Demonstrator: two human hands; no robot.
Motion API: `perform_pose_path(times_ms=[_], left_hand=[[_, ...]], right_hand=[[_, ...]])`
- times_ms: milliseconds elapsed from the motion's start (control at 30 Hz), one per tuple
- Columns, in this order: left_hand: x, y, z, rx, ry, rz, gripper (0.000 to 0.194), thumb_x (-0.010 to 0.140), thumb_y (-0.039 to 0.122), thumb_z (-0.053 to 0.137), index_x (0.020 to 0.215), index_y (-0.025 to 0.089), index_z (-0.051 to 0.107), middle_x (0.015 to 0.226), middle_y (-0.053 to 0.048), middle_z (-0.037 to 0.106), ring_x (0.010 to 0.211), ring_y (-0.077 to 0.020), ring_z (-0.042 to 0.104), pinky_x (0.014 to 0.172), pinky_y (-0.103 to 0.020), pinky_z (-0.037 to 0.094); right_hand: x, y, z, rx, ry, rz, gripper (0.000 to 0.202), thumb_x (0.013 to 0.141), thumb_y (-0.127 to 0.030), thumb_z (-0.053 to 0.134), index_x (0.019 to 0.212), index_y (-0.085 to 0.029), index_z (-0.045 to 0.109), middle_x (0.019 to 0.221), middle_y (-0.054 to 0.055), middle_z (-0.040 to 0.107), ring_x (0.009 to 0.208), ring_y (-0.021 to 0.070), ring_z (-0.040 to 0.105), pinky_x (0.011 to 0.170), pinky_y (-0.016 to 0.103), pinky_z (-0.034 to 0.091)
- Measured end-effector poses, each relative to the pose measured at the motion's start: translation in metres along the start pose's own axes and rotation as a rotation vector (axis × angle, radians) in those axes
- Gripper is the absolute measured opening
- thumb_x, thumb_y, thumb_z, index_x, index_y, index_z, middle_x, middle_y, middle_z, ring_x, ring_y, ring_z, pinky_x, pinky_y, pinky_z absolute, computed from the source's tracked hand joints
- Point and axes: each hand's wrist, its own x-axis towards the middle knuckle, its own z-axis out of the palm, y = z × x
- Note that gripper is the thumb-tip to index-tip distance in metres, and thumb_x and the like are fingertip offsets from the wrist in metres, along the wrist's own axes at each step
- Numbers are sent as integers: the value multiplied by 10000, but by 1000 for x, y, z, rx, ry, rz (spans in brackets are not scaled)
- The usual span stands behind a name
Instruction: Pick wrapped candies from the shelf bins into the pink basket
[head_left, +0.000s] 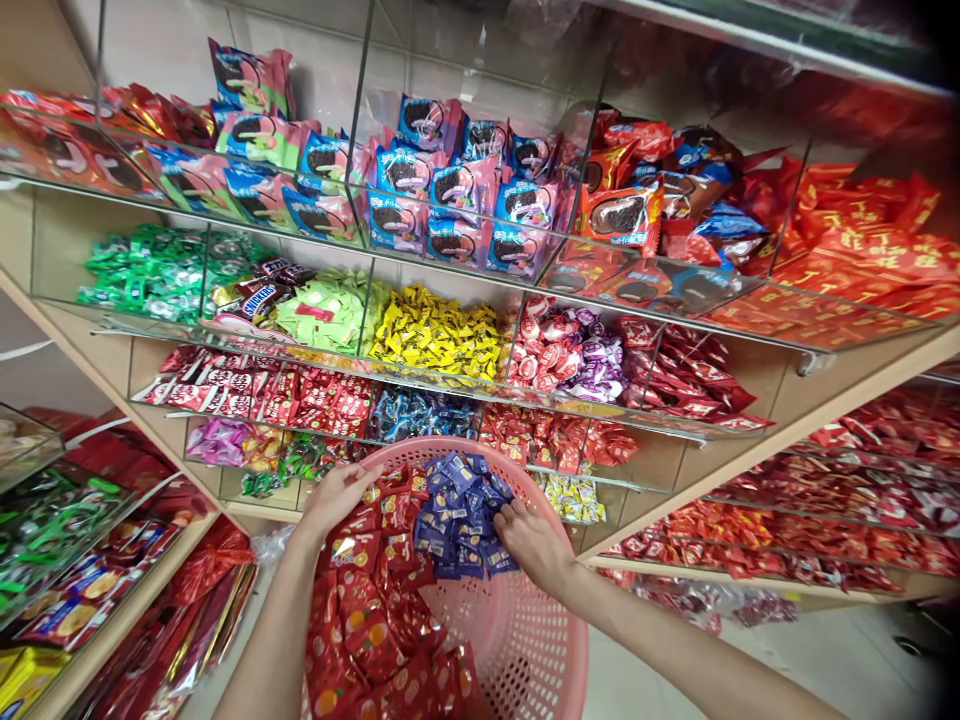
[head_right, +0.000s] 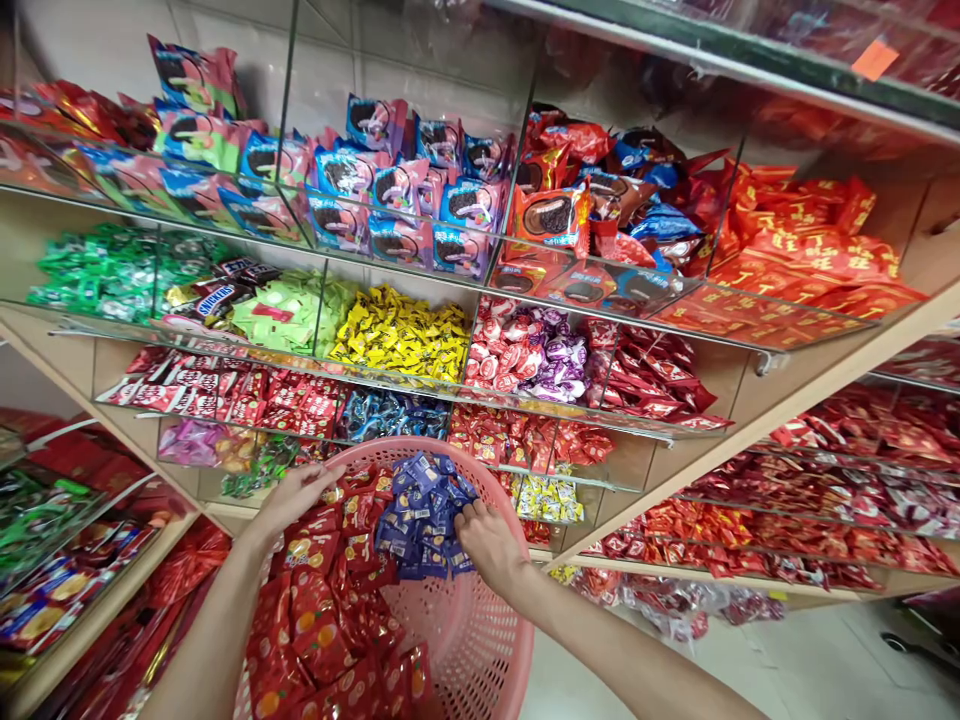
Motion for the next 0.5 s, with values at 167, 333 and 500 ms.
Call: perform_pose_path(times_ms=[167, 333, 500], left_hand=[[0, -1, 0, 7, -2, 22, 415, 579, 587, 536, 524, 179, 490, 527, 31, 494, 561, -131, 454, 549, -223, 309], [3, -4, 1, 3, -6, 32, 419, 597, 593, 517, 536, 179, 497, 537, 30, 497, 562, -129, 448, 558, -221, 315], [2, -5, 1, 20, -11, 17, 444, 588, 623, 505, 553, 180, 498, 569, 26, 520, 580, -135, 467, 567, -223, 324]], right_hand=[[-2, -2, -4, 8, 1, 3, 181, 841, -114, 410, 847, -148, 588, 810, 81, 588, 831, 206, 514, 724, 340, 410], [-3, 4, -36, 78, 0, 17, 131, 791, -277, 540, 847, -166, 579, 830, 74, 594, 844, 212, 525, 708, 327, 407], [34, 23, -87, 220, 176, 67, 254, 870, -388, 382, 897, -174, 516, 904, 81, 571, 865, 191, 512, 747, 301, 386]])
